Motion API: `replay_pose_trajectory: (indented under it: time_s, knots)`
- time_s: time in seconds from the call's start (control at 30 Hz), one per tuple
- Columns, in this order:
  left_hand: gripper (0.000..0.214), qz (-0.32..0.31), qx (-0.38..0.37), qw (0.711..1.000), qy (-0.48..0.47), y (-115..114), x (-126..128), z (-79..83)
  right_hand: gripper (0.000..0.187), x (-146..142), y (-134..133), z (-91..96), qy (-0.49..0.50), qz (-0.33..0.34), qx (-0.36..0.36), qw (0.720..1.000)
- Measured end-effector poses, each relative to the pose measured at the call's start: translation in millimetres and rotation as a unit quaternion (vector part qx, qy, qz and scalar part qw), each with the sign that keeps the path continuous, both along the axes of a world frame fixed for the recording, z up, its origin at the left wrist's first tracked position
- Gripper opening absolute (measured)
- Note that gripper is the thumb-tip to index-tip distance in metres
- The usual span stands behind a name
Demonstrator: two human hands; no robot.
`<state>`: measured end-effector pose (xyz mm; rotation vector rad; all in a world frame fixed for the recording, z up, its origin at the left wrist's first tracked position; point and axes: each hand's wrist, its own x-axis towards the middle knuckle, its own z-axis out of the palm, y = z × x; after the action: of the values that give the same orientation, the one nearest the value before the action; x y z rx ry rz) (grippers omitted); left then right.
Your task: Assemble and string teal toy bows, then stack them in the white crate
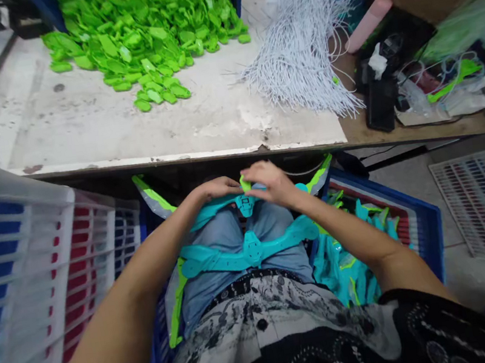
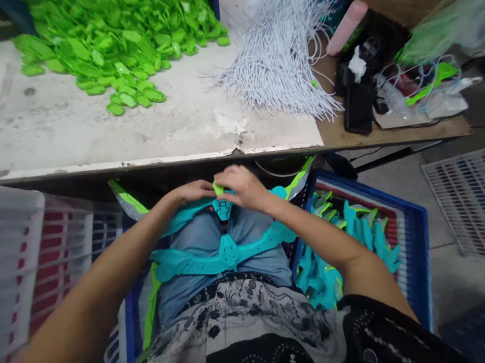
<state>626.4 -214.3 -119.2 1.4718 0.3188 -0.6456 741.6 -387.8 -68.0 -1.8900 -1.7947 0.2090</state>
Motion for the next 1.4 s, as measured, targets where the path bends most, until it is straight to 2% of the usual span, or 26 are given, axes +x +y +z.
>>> replay_pose_trajectory:
  time_s: [0.07, 0.13, 0.2, 0.27, 0.4, 0.5, 0.57, 0.63, 0.7, 0.8, 0.9, 0.97, 1.03, 1.13, 1.2, 1.4]
  knots:
    - [0.056, 0.005, 0.008, 1.000, -0.002, -1, 0, -2.0, 0.033, -24, -23, -23.8, -0.008, 0.004, -0.007, 1.000]
    - [0.061, 0.005, 0.023, 1.000, -0.006, -1, 1, -4.4, 0.032, -38, -35, -44.3, -0.013, -0.015, -0.007, 1.000]
    - [0.064, 0.007, 0.037, 0.999, -0.007, -1, 2, -6.6, 0.033, -42, -38, -57.2, -0.008, -0.035, 0.000, 0.999]
    - [0.066, 0.007, 0.046, 0.999, -0.013, -1, 1, -8.1, 0.033, -43, -36, -62.5, -0.005, -0.050, 0.005, 0.999]
    - [0.062, -0.031, 0.067, 0.995, -0.060, 2, -2, -8.1, 0.030, -47, -36, -62.0, 0.003, -0.093, -0.012, 0.996]
    - [0.057, -0.067, 0.118, 0.986, -0.094, 3, -3, -8.3, 0.027, -52, -37, -61.2, 0.037, -0.143, -0.030, 0.989]
    - [0.056, -0.077, 0.155, 0.979, -0.105, 2, -2, -9.3, 0.036, -53, -35, -61.1, 0.073, -0.180, -0.048, 0.980]
    - [0.055, -0.079, 0.179, 0.974, -0.112, 0, -1, -10.3, 0.053, -50, -30, -60.6, 0.106, -0.205, -0.087, 0.969]
    - [0.054, -0.075, 0.185, 0.974, -0.111, -2, -1, -10.5, 0.065, -46, -23, -59.3, 0.120, -0.212, -0.143, 0.959]
    - [0.049, -0.059, 0.177, 0.978, -0.095, -4, -1, -8.8, 0.071, -41, -14, -55.9, 0.103, -0.196, -0.218, 0.950]
    - [0.047, -0.050, 0.173, 0.980, -0.088, -5, -3, -7.1, 0.073, -39, -12, -52.4, 0.073, -0.162, -0.249, 0.952]
    - [0.048, -0.050, 0.170, 0.980, -0.093, -4, -3, -7.0, 0.072, -40, -16, -51.8, 0.060, -0.140, -0.233, 0.961]
    - [0.050, -0.053, 0.167, 0.979, -0.099, -3, -4, -7.4, 0.068, -42, -21, -53.5, 0.059, -0.132, -0.182, 0.973]
    - [0.051, -0.059, 0.168, 0.979, -0.104, -2, -4, -7.4, 0.052, -45, -28, -59.5, 0.055, -0.128, -0.098, 0.985]
    - [0.049, -0.061, 0.162, 0.980, -0.096, -2, -4, -7.0, 0.043, -46, -30, -63.7, 0.048, -0.125, -0.070, 0.989]
    - [0.049, -0.044, 0.169, 0.980, -0.093, -6, -3, -8.4, 0.042, -48, -27, -65.8, 0.021, -0.125, -0.091, 0.988]
